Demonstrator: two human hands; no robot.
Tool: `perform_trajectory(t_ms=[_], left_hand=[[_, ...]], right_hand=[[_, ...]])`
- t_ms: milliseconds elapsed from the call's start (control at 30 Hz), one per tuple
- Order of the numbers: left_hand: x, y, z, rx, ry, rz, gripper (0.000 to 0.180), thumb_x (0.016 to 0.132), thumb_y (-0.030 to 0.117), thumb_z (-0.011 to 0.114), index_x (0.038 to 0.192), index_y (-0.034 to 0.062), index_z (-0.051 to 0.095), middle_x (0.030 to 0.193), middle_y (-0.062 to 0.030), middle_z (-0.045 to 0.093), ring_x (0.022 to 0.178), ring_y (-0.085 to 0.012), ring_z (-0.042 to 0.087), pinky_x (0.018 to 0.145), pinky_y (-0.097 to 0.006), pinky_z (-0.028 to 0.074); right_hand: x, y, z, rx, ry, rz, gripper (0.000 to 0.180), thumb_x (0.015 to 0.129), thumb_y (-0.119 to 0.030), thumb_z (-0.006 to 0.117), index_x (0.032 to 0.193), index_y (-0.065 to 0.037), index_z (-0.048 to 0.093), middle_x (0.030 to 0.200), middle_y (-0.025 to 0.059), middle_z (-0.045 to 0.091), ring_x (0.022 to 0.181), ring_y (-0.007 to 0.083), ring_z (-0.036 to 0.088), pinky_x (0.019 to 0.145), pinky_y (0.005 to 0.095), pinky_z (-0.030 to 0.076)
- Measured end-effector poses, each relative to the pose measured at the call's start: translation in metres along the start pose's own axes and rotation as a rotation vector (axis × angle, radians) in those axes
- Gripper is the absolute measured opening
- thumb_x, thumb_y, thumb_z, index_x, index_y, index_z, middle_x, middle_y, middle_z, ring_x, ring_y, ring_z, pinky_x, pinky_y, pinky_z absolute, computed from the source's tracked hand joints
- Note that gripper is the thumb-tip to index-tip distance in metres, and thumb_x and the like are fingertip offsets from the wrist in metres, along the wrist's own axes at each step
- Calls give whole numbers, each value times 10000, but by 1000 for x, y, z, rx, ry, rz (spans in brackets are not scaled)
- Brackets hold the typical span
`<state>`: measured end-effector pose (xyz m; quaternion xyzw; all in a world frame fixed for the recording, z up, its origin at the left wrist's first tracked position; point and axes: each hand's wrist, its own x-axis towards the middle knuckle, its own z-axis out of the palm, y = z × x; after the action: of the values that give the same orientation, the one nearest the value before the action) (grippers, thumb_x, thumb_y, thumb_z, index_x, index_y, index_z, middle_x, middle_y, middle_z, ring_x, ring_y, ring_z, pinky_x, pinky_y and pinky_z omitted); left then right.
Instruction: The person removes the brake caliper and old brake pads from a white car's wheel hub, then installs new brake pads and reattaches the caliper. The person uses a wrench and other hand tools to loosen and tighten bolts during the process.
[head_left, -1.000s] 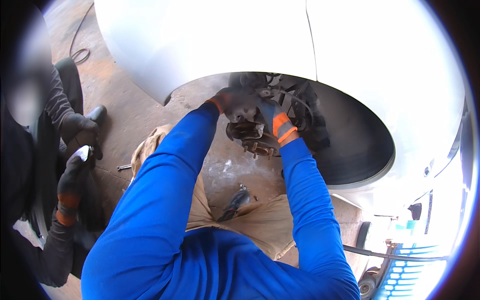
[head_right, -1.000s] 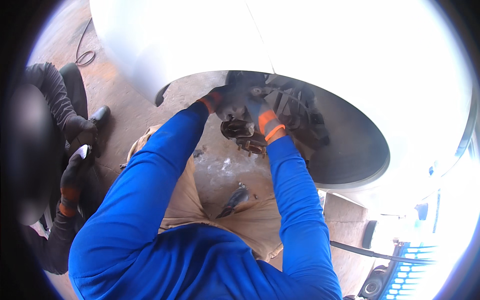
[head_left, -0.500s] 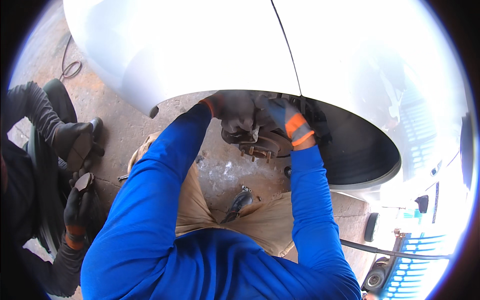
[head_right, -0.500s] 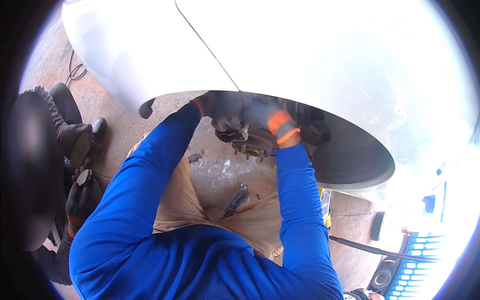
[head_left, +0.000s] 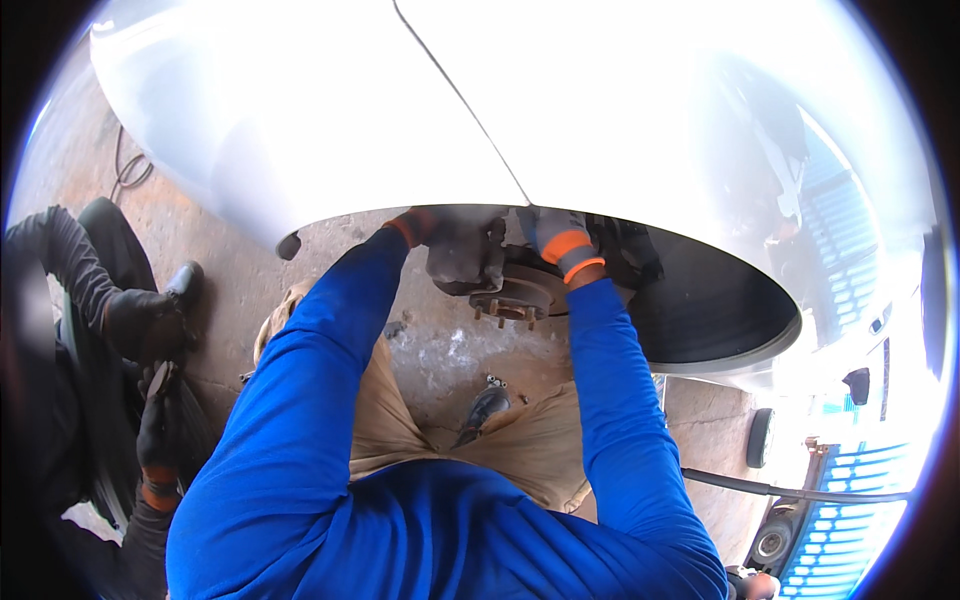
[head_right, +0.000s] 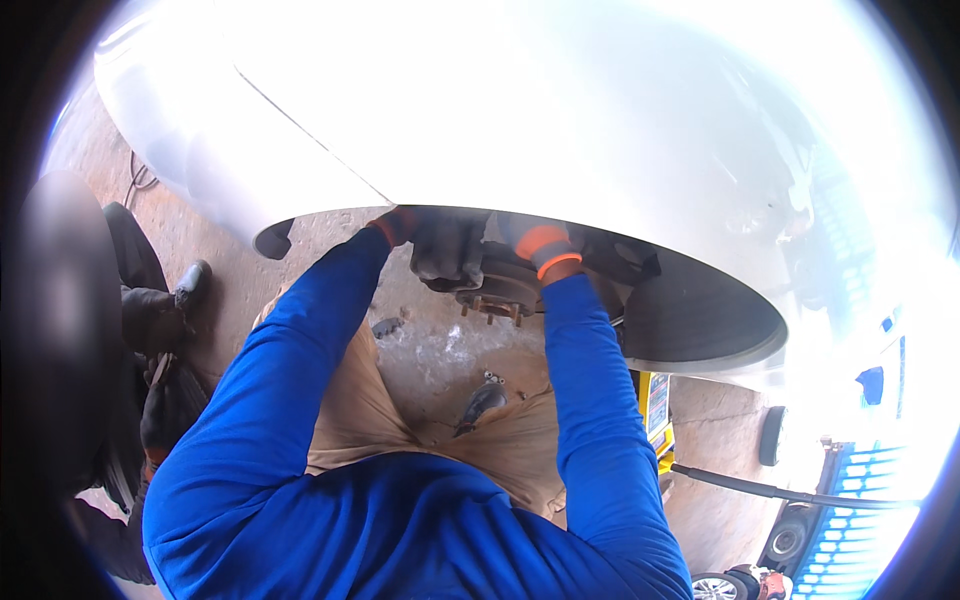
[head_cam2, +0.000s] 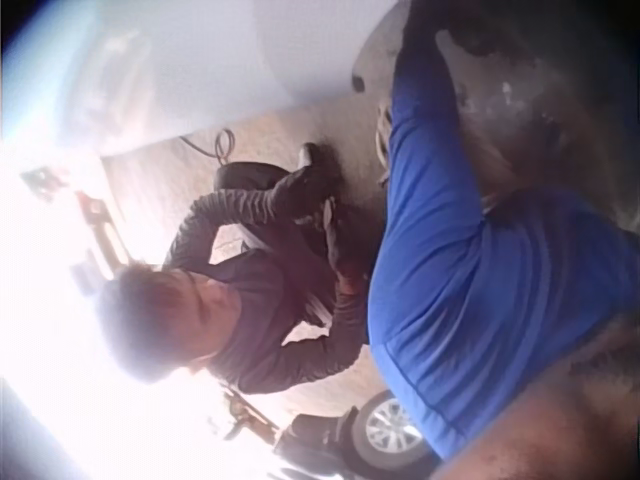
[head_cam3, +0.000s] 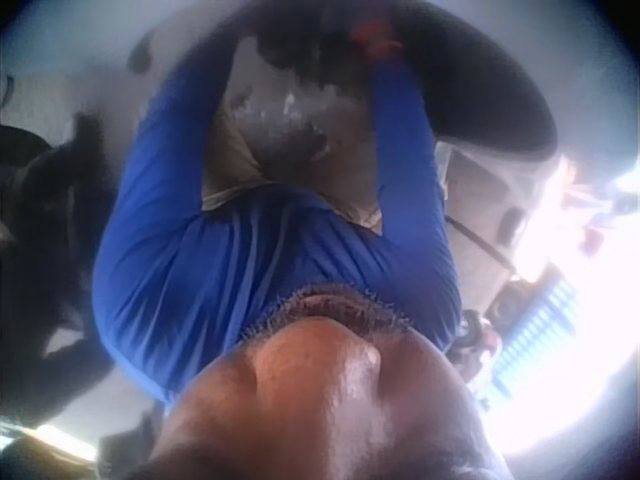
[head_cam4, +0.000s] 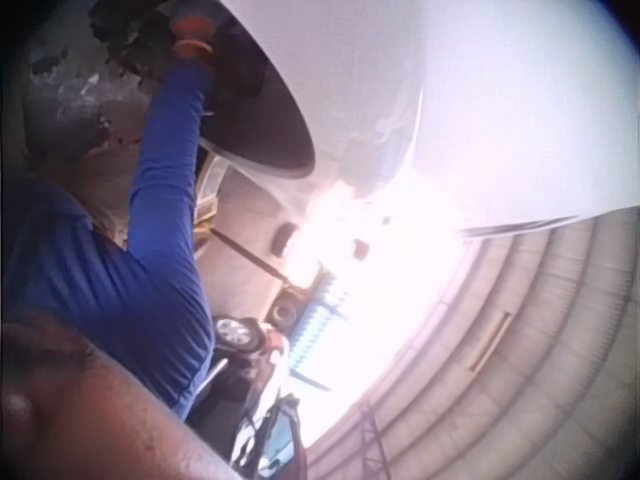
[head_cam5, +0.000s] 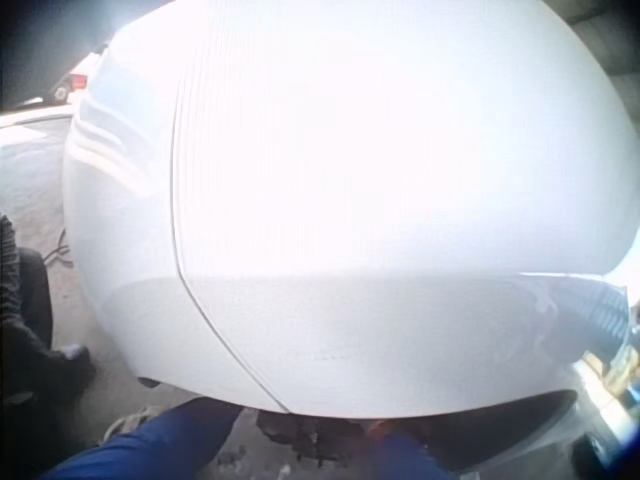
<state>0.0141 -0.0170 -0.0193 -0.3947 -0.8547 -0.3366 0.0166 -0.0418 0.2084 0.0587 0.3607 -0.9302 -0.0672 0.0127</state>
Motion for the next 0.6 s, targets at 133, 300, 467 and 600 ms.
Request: perform_trajectory(t_ms=[133, 300, 467, 600], left_hand=[[-13, -9, 11, -61, 18, -93, 324, 780, 255, 683, 1076, 124, 663, 1078, -47, 643, 982, -209, 594, 782, -379, 501], [-9, -14, 26, -128, 32, -152, 319, 799, 268, 661, 1089, 136, 663, 1114, -45, 638, 1030, -216, 584, 818, -383, 495], [-14, -26, 36, -183, 64, -236, 316, 819, 282, 638, 1103, 148, 663, 1150, -43, 633, 1078, -223, 574, 854, -387, 489], [-21, -37, 48, -249, 111, -327, 314, 834, 293, 620, 1114, 157, 663, 1179, -42, 629, 1116, -228, 567, 883, -391, 484]], right_hand=[[6, -18, -4, -49, 27, 57, 494, 933, -446, 452, 1141, -37, 634, 1136, 238, 627, 1057, 418, 583, 934, 470, 443], [20, 25, 55, -11, 92, 42, 473, 933, -425, 457, 1165, -54, 635, 1149, 213, 637, 1048, 391, 600, 905, 459, 461], [27, 31, 64, -113, 105, 7, 426, 936, -368, 454, 1156, -54, 641, 1141, 194, 648, 1029, 368, 614, 885, 447, 475], [34, 28, 76, -115, 112, 62, 395, 933, -329, 445, 1150, -65, 643, 1140, 171, 654, 1028, 369, 614, 889, 446, 473]])
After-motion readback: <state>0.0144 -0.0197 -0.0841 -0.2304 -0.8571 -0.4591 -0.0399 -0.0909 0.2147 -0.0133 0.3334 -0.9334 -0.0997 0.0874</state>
